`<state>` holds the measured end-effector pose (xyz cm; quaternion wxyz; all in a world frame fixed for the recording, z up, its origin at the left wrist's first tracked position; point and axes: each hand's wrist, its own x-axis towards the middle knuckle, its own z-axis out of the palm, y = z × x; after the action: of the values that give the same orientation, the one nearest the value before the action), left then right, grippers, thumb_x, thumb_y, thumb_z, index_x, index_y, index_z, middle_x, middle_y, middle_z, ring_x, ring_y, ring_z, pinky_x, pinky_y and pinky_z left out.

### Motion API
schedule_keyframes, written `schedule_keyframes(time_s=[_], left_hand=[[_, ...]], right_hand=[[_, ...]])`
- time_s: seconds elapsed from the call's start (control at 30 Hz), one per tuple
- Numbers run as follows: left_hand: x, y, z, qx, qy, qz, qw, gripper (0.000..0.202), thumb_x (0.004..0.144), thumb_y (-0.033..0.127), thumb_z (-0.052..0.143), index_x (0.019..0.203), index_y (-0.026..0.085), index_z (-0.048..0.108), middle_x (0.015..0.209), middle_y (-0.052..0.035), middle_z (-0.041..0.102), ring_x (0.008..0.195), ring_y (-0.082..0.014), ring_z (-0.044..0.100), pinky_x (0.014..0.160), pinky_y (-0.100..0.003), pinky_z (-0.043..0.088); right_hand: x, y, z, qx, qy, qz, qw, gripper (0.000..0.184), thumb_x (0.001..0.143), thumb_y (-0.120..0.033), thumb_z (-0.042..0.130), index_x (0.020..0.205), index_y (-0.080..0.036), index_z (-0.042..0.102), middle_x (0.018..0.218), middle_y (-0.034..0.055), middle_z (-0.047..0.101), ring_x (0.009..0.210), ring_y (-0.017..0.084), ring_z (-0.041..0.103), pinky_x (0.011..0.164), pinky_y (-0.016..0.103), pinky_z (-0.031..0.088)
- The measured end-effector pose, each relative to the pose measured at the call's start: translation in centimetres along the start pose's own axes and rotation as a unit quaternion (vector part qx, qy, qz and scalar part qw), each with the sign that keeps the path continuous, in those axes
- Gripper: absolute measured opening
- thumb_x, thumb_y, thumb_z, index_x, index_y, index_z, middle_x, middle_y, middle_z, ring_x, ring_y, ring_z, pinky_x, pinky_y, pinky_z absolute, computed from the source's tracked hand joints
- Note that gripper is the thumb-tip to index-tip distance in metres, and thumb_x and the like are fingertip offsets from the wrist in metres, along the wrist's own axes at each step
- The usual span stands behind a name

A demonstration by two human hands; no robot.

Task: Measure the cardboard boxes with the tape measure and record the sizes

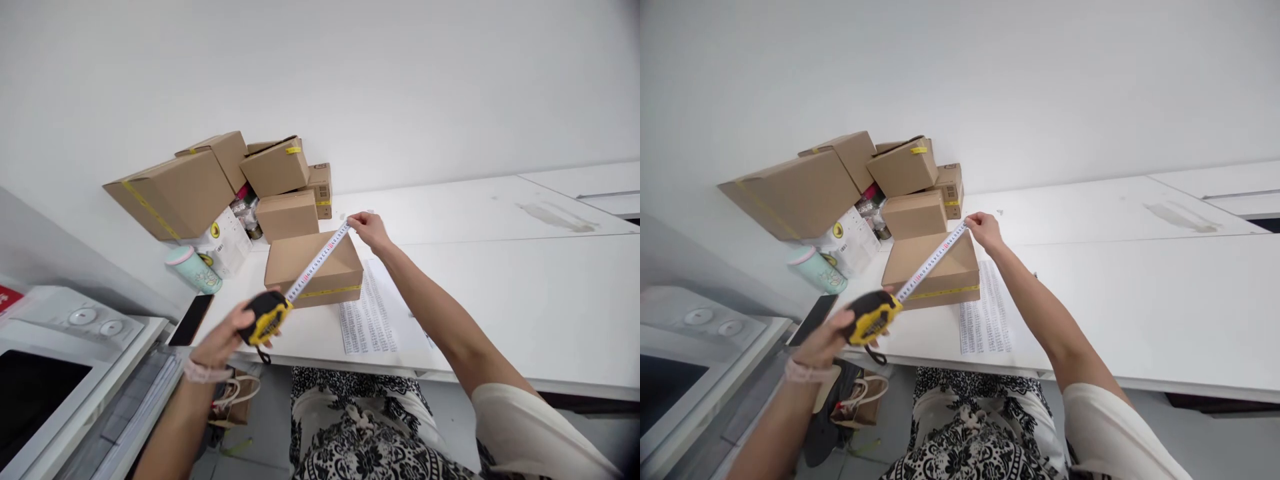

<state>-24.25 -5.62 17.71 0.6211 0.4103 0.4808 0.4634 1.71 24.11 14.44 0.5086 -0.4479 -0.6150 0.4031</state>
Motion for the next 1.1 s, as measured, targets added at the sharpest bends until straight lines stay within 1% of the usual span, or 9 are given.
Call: schedule_keyframes(time_s=[0.03,0.1,0.2,0.3,0.4,0.5,0.7,0.87,1.1], left_hand=[[-0.5,-1.5,1.7,-0.032,-0.030,-0.018,0.999,0.072,0.073,0.042,0.075,0.141,0.025,0.055,0.125,-0.0160,0.066,0.091,-0.0348,0.071,0.065,-0.043,0.062],[-0.6,-4.3,5.1,-0.101,-0.091,-0.040,0.990,0.085,0.066,0.041,0.082,0.144,0.031,0.049,0.127,-0.0150,0.063,0.095,-0.0358,0.070,0.066,-0.044,0.062],[0.7,-7.0,9.3,-0.148,-0.074,-0.008,0.986,0.091,0.067,0.041,0.082,0.148,0.031,0.042,0.126,-0.0150,0.061,0.096,-0.0344,0.069,0.066,-0.043,0.062],[2.6,-7.5,11.7,-0.153,-0.028,0.021,0.988,0.077,0.073,0.041,0.078,0.143,0.029,0.048,0.117,-0.0129,0.063,0.092,-0.0311,0.069,0.064,-0.040,0.062],[3.7,-6.9,12.2,-0.153,0.002,0.032,0.988,0.056,0.076,0.045,0.075,0.124,0.022,0.061,0.108,-0.0128,0.064,0.091,-0.0309,0.068,0.060,-0.039,0.061],[4.0,-6.5,11.7,-0.166,0.027,0.022,0.986,0.053,0.072,0.049,0.077,0.114,0.019,0.065,0.107,-0.0142,0.064,0.088,-0.0312,0.068,0.056,-0.039,0.060],[3.6,-6.7,11.1,-0.182,0.046,0.006,0.982,0.059,0.066,0.053,0.081,0.113,0.021,0.066,0.108,-0.0140,0.065,0.085,-0.0300,0.069,0.054,-0.038,0.059],[3.3,-7.4,11.6,-0.186,0.031,0.008,0.982,0.056,0.070,0.052,0.079,0.115,0.021,0.066,0.110,-0.0140,0.065,0.087,-0.0297,0.069,0.058,-0.038,0.060],[2.9,-8.1,12.0,-0.182,0.028,0.011,0.983,0.061,0.071,0.051,0.078,0.123,0.024,0.062,0.118,-0.0130,0.063,0.089,-0.0286,0.068,0.062,-0.038,0.060]], right_hand=[[0.3,-0.2,0.9,-0.012,-0.020,-0.001,1.000,0.016,0.078,-0.032,0.064,0.081,-0.018,0.071,0.077,0.0041,0.070,0.072,0.017,0.060,0.070,0.030,0.047],[0.7,-0.3,2.8,-0.051,-0.061,-0.003,0.997,0.015,0.080,-0.027,0.060,0.081,-0.017,0.071,0.082,0.0049,0.072,0.078,0.018,0.064,0.074,0.029,0.048],[1.3,0.1,5.5,-0.103,-0.100,-0.010,0.990,0.019,0.084,-0.023,0.055,0.086,-0.017,0.072,0.092,0.0053,0.075,0.085,0.018,0.066,0.078,0.027,0.048],[2.2,0.7,7.3,-0.141,-0.118,-0.021,0.983,0.020,0.086,-0.024,0.054,0.091,-0.018,0.073,0.100,0.0050,0.075,0.090,0.019,0.067,0.082,0.027,0.048],[3.0,1.2,8.0,-0.183,-0.131,-0.025,0.974,0.020,0.086,-0.026,0.056,0.093,-0.021,0.074,0.101,0.0037,0.075,0.095,0.020,0.066,0.087,0.031,0.047],[3.4,1.5,8.3,-0.217,-0.134,-0.030,0.967,0.018,0.085,-0.028,0.058,0.090,-0.024,0.075,0.101,0.0038,0.075,0.098,0.023,0.066,0.091,0.034,0.045],[3.3,1.7,8.3,-0.254,-0.136,-0.023,0.957,0.015,0.081,-0.033,0.064,0.087,-0.025,0.076,0.099,0.0066,0.075,0.096,0.026,0.066,0.087,0.035,0.046],[3.1,1.4,8.1,-0.264,-0.148,-0.012,0.953,0.014,0.082,-0.035,0.066,0.087,-0.025,0.075,0.098,0.0064,0.075,0.096,0.025,0.066,0.087,0.034,0.046],[2.3,0.5,7.9,-0.270,-0.160,-0.012,0.949,0.011,0.082,-0.031,0.063,0.084,-0.024,0.072,0.099,0.0054,0.074,0.097,0.025,0.064,0.090,0.035,0.044]])
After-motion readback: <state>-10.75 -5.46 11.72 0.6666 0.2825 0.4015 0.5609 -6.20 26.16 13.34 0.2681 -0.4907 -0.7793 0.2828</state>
